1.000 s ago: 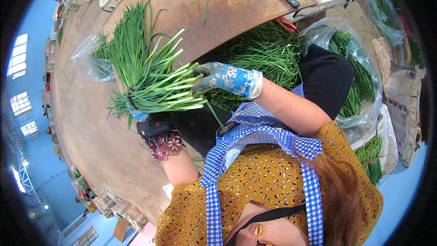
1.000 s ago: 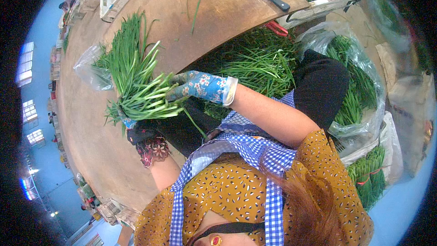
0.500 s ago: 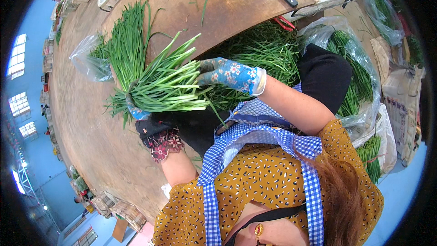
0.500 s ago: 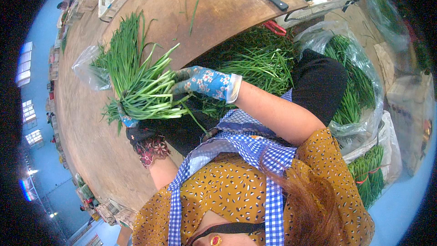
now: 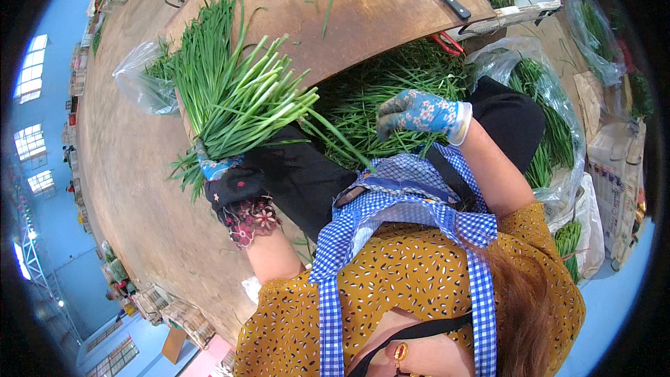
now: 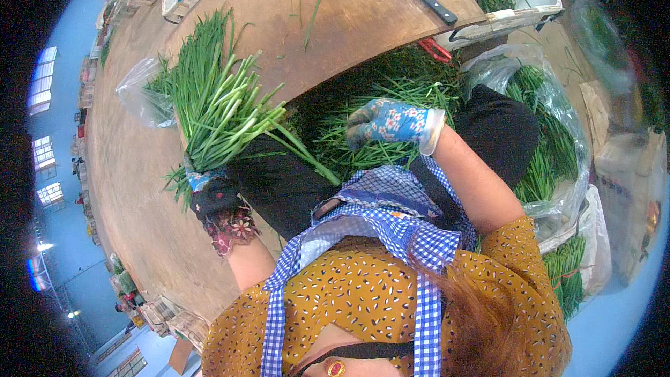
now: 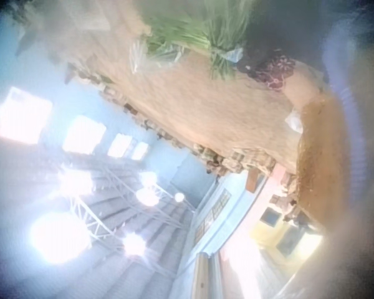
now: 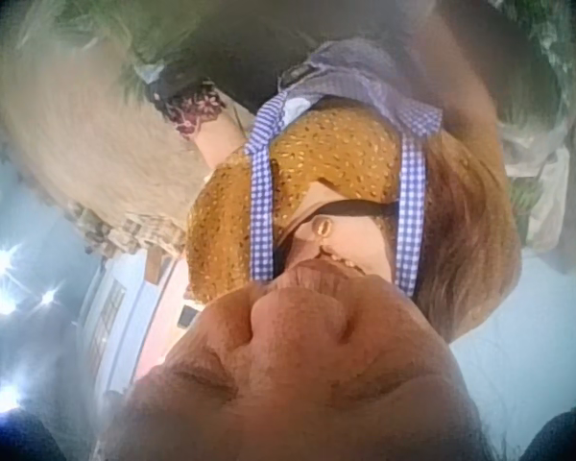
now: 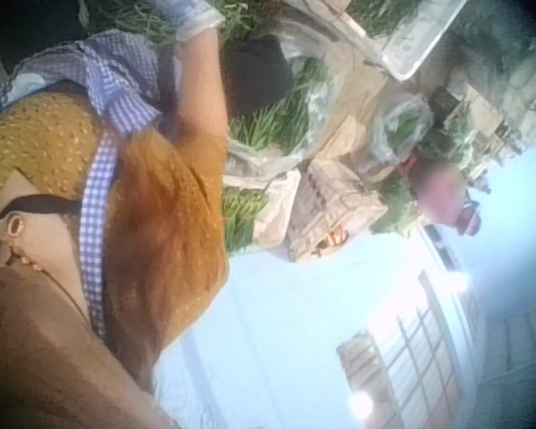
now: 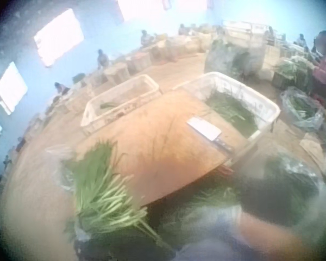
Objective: The person gathers green onions, aligns them into neat bundles, and secures them with rubber bands. The person places the finished bundles on a wooden table and repeats the process with additional bunches.
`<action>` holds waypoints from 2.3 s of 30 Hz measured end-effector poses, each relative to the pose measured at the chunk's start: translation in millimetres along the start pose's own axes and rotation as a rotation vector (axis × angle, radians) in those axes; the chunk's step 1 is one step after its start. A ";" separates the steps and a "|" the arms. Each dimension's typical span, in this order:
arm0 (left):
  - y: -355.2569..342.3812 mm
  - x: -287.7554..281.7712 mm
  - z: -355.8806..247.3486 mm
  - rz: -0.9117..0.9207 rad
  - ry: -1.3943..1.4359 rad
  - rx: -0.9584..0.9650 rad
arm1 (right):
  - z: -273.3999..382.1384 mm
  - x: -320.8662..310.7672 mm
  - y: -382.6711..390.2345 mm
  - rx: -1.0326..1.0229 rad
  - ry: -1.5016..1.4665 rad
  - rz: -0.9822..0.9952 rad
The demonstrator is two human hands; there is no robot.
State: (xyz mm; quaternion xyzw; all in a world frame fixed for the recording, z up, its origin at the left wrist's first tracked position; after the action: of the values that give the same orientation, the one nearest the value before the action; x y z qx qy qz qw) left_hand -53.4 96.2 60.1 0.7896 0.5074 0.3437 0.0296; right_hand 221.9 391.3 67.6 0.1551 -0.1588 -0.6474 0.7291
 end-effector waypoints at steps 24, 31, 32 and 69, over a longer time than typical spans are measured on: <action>-14.5 -25.9 7.3 0.141 0.076 0.063 | 3.1 -11.8 18.2 -0.007 0.752 -0.286; -18.9 -20.3 10.4 0.161 0.075 0.054 | 34.2 56.6 -56.6 -0.402 -0.393 -0.013; -19.0 -21.3 10.1 0.165 0.075 0.056 | 37.9 64.0 -64.4 -0.375 -0.397 -0.041; 15.4 51.3 -0.8 -0.323 0.065 0.092 | -27.8 8.5 -1.3 -0.235 0.296 -0.520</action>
State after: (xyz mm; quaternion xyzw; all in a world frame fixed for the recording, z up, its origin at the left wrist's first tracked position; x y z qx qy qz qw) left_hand -29.1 130.7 93.2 0.6869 0.6434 0.3365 0.0319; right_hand 233.6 383.2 42.3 0.1979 0.0696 -0.7962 0.5675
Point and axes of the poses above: each hand's wrist, its own y-axis away from the middle knuckle, its own x-axis out of the palm, z = x × y, the point moved 1 cm from there along -y, towards the middle knuckle, and after that the axes turned 4 degrees about -y, right-handed, at the moved point
